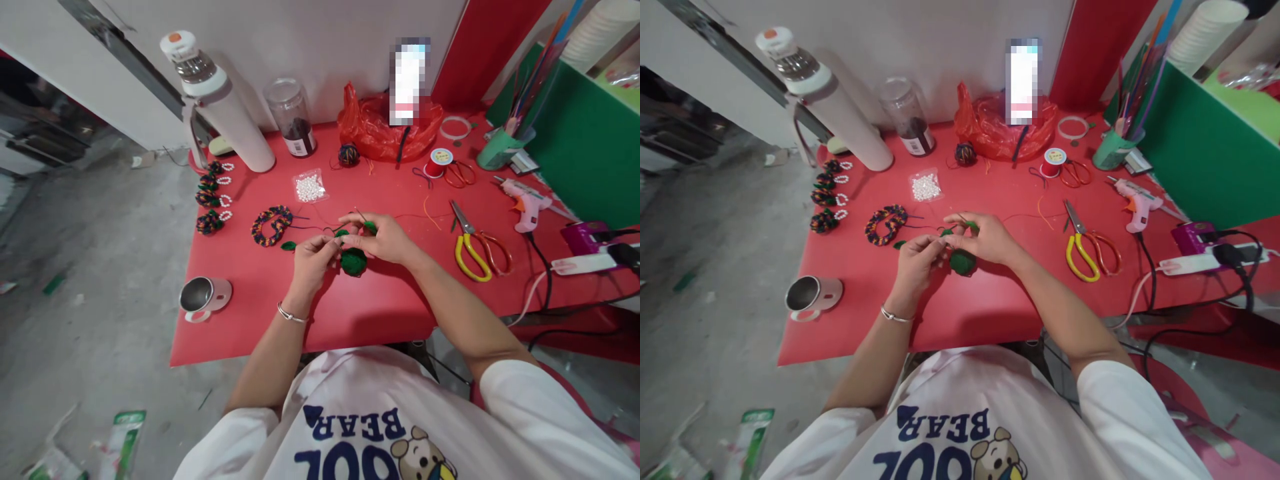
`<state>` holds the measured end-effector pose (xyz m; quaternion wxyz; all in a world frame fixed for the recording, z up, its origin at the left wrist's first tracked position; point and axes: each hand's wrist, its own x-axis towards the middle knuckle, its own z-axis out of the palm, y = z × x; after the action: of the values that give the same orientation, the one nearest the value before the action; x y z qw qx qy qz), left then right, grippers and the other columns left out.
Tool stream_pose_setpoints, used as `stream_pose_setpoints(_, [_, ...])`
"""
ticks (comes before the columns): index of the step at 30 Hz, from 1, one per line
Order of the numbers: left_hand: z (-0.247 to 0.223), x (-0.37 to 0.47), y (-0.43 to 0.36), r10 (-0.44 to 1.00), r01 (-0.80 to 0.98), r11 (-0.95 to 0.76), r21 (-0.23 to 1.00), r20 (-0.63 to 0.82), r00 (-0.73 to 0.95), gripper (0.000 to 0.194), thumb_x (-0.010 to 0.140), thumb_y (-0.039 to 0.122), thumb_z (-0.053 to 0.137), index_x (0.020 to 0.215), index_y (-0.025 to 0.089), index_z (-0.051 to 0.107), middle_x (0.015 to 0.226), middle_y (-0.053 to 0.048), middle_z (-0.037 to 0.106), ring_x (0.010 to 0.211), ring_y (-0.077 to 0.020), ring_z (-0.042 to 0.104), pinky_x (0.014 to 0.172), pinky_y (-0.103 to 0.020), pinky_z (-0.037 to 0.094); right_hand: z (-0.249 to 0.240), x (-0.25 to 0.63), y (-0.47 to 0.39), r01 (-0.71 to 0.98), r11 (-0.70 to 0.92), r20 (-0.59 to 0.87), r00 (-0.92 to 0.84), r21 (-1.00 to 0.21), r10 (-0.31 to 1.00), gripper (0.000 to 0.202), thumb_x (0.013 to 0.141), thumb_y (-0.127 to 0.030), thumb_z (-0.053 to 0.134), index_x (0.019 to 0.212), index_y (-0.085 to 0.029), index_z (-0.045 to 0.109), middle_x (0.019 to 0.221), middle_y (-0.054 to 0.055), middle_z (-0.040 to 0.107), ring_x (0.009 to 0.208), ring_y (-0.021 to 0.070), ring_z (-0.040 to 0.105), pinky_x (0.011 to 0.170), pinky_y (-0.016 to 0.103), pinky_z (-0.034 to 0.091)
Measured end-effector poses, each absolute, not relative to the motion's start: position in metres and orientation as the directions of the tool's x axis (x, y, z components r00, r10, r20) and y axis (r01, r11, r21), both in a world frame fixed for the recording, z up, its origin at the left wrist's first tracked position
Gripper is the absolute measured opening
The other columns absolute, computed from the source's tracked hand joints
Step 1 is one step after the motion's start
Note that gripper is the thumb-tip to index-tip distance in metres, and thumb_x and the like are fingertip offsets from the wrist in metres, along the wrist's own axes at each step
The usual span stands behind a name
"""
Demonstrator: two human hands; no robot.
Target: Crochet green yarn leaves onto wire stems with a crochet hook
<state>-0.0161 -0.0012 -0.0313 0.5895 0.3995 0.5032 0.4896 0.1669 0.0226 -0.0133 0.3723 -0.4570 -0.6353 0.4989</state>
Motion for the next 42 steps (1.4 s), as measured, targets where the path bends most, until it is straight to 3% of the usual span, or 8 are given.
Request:
stream_pose_setpoints(7, [-0.032,-0.017,0.001,0.974,-0.378,0.083,0.922,-0.155,-0.165,0.039,0.074,0.054,0.084,0.091,0.021,0.073,0.066,0.001,0.066,0.046,-0.0075,0.050,0.036,-0.019,0.024,-0.021,0.164,0.027,0.144,0.015,-0.002,-0.118,-0.989,0.993,0.021,0.079,-0.038,0.074,0.088,-0.020,0.080,0.085,0.004,0.078,0.078,0.0172,0.067,0.080,0.033,0.052])
stream_pose_setpoints(10, [-0.033,-0.016,0.002,0.961,-0.320,0.012,0.947,-0.099,-0.257,0.039,0.066,0.045,0.093,0.077,0.020,0.065,0.056,0.006,0.056,0.043,-0.0047,0.042,0.040,-0.018,0.029,-0.024,0.160,0.028,0.088,-0.021,-0.021,-0.004,-0.996,1.000,0.024,0.076,-0.041,0.077,0.087,-0.020,0.078,0.085,0.005,0.079,0.079,0.0179,0.069,0.081,0.034,0.053])
stream_pose_setpoints(14, [-0.039,-0.011,0.001,0.986,-0.245,0.006,0.969,-0.046,-0.158,0.040,0.061,0.042,0.096,0.073,0.017,0.067,0.063,0.001,0.066,0.049,-0.0063,0.051,0.048,-0.020,0.040,-0.024,0.152,0.023,0.080,-0.013,-0.010,0.035,-0.997,0.999,0.026,0.074,-0.045,0.079,0.082,-0.020,0.076,0.082,0.004,0.078,0.077,0.0177,0.069,0.080,0.034,0.054])
stream_pose_setpoints(22, [-0.035,-0.013,0.000,0.983,-0.401,0.144,0.905,-0.178,-0.048,0.038,0.063,0.041,0.093,0.081,0.016,0.070,0.057,0.003,0.062,0.040,-0.0061,0.047,0.038,-0.018,0.031,-0.018,0.154,0.020,0.077,0.026,0.014,-0.146,-0.997,0.989,0.034,0.087,-0.052,0.069,0.081,-0.020,0.077,0.081,0.006,0.079,0.082,0.0195,0.073,0.087,0.036,0.056])
stream_pose_setpoints(29, [-0.031,-0.016,-0.001,0.964,-0.379,0.262,0.887,-0.258,0.064,0.045,0.053,0.034,0.097,0.083,0.015,0.068,0.061,0.002,0.067,0.039,-0.0058,0.048,0.037,-0.017,0.031,-0.014,0.165,0.023,0.176,0.165,0.112,-0.274,-0.971,0.955,0.044,0.082,-0.019,0.059,0.120,-0.027,0.078,0.125,0.003,0.077,0.102,0.0187,0.070,0.097,0.036,0.056])
stream_pose_setpoints(32, [-0.035,-0.016,0.000,0.973,-0.356,0.227,0.907,-0.225,0.048,0.050,0.054,0.036,0.098,0.089,0.014,0.070,0.060,0.003,0.066,0.039,-0.0047,0.047,0.038,-0.017,0.032,-0.013,0.163,0.020,0.162,0.190,0.118,-0.374,-0.968,0.920,0.052,0.081,-0.016,0.056,0.128,-0.029,0.075,0.113,0.002,0.078,0.103,0.0184,0.069,0.093,0.034,0.056])
stream_pose_setpoints(37, [-0.038,-0.018,0.002,0.985,-0.328,0.172,0.929,-0.168,0.041,0.057,0.049,0.037,0.101,0.078,0.019,0.057,0.060,0.005,0.066,0.040,-0.0085,0.054,0.039,-0.018,0.036,-0.019,0.159,0.019,0.158,0.107,0.027,-0.439,-0.982,0.898,0.056,0.084,-0.020,0.058,0.139,-0.024,0.067,0.108,0.004,0.078,0.064,0.0106,0.057,0.068,0.029,0.054])
stream_pose_setpoints(42, [-0.035,-0.019,0.002,0.991,-0.266,0.130,0.955,-0.114,0.074,0.049,0.053,0.045,0.100,0.072,0.014,0.068,0.057,0.001,0.065,0.043,-0.0060,0.050,0.042,-0.019,0.038,-0.020,0.163,0.024,0.235,0.185,0.070,-0.427,-0.954,0.901,0.040,0.084,-0.026,0.063,0.120,-0.021,0.078,0.103,0.006,0.076,0.081,0.0154,0.064,0.079,0.031,0.053])
